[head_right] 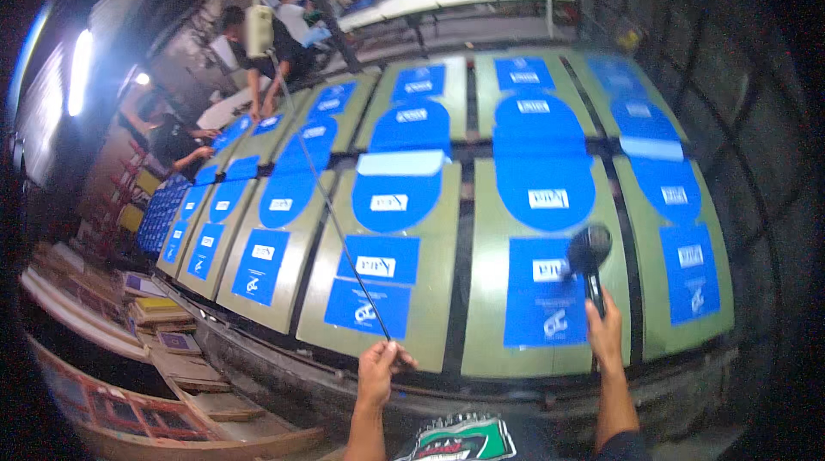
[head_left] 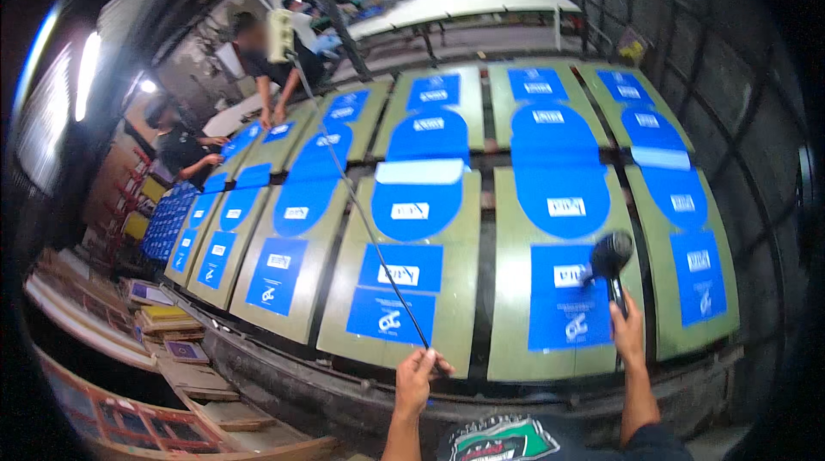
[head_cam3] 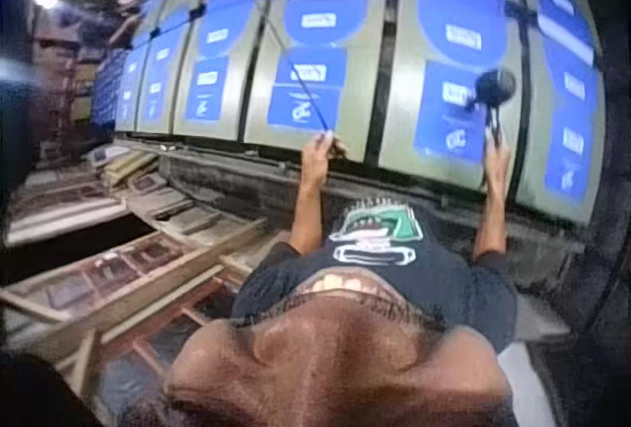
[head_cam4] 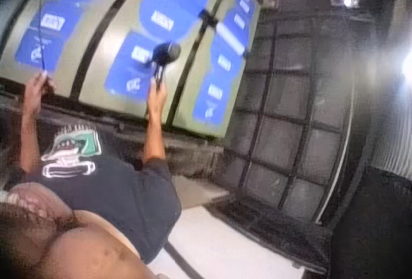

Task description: The person places blue adhesive stickers onto curved green panels on a workbench, smoothing each with their hands. They then use a hairdryer to apply heat to the stickers, moving the tool across multiple panels to set the adhesive.

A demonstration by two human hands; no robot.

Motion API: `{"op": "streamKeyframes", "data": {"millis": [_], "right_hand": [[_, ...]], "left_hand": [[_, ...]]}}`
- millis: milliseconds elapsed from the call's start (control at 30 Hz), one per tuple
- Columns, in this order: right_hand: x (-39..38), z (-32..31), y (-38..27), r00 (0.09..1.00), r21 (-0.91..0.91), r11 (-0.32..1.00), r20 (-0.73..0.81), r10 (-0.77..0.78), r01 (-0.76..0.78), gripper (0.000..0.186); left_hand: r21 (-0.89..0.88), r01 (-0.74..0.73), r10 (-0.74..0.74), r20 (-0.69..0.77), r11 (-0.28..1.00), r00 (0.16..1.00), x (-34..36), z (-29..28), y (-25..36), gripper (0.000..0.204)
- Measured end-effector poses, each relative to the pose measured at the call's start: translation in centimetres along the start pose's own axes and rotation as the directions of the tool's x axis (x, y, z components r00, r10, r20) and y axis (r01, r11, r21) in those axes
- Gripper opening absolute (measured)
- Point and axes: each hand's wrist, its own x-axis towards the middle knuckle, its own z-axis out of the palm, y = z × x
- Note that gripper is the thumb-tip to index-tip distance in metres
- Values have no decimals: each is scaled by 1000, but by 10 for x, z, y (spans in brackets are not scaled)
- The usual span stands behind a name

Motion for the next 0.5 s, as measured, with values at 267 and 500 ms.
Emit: {"op": "streamKeyframes", "data": {"millis": [267,500], "right_hand": [[21,0,20,999,29,999,-51,18,-16,49],[2,-11,9,999,13,999,-9,53,-53,50]], "left_hand": [[-11,24,-23,55,1000,998,3,-6,-15,25],[20,32,-33,43,999,999,-1,-7,-15,24]]}}
